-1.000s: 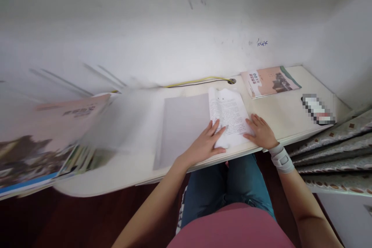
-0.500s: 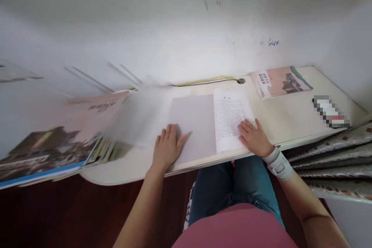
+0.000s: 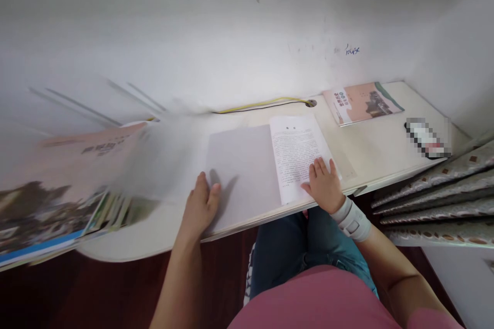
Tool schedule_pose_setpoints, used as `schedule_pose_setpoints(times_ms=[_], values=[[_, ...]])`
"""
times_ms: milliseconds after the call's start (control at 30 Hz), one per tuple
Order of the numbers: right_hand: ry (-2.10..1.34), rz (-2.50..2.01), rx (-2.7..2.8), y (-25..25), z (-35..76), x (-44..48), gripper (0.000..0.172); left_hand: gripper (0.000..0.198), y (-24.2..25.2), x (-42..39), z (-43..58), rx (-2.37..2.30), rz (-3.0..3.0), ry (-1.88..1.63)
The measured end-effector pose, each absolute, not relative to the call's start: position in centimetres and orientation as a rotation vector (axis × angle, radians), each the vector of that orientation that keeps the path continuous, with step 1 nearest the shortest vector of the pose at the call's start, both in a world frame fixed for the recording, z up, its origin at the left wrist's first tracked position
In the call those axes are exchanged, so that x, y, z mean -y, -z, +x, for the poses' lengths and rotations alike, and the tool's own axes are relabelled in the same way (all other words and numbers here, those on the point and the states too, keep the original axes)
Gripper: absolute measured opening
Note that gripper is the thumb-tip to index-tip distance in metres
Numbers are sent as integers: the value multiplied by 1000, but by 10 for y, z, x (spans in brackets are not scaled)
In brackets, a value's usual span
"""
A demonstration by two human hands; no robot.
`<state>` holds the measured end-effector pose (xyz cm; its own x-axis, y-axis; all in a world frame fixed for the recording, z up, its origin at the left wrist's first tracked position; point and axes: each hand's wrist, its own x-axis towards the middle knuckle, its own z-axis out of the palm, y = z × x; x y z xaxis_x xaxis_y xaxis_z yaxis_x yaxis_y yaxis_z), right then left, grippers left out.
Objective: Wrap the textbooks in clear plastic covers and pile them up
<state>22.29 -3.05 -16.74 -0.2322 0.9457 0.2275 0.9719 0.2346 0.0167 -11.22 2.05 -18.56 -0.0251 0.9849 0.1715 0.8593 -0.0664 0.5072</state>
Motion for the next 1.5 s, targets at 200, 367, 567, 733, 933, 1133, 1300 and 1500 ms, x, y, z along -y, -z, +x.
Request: schedule_pose_setpoints(times_ms=[200, 367, 567, 733, 933, 1133, 1300, 1500], values=[[258, -1827, 2339, 167, 235, 26, 54, 74, 185, -20, -115, -1918, 1951, -791], [264, -1800, 2361, 166, 244, 29, 53, 70, 190, -21, -117, -1916, 1972, -840], [232, -1645, 2429, 152, 221, 15, 48, 68, 197, -22, -120, -1933, 2053, -780], [121, -1745, 2472, 154, 208, -10, 66, 69, 197, -22, -120, -1967, 2023, -733], [185, -1754, 2455, 166, 216, -4, 73, 73, 195, -24, -120, -1958, 2027, -741], [165, -1777, 2463, 164, 222, -5, 75, 75, 196, -24, -119, -1939, 2027, -767], [112, -1822, 2436, 156, 222, -6, 72, 74, 190, -20, -124, -1900, 1944, -781], [88, -1689, 2414, 151, 202, 8, 60, 73, 189, -16, -128, -1879, 1940, -793]])
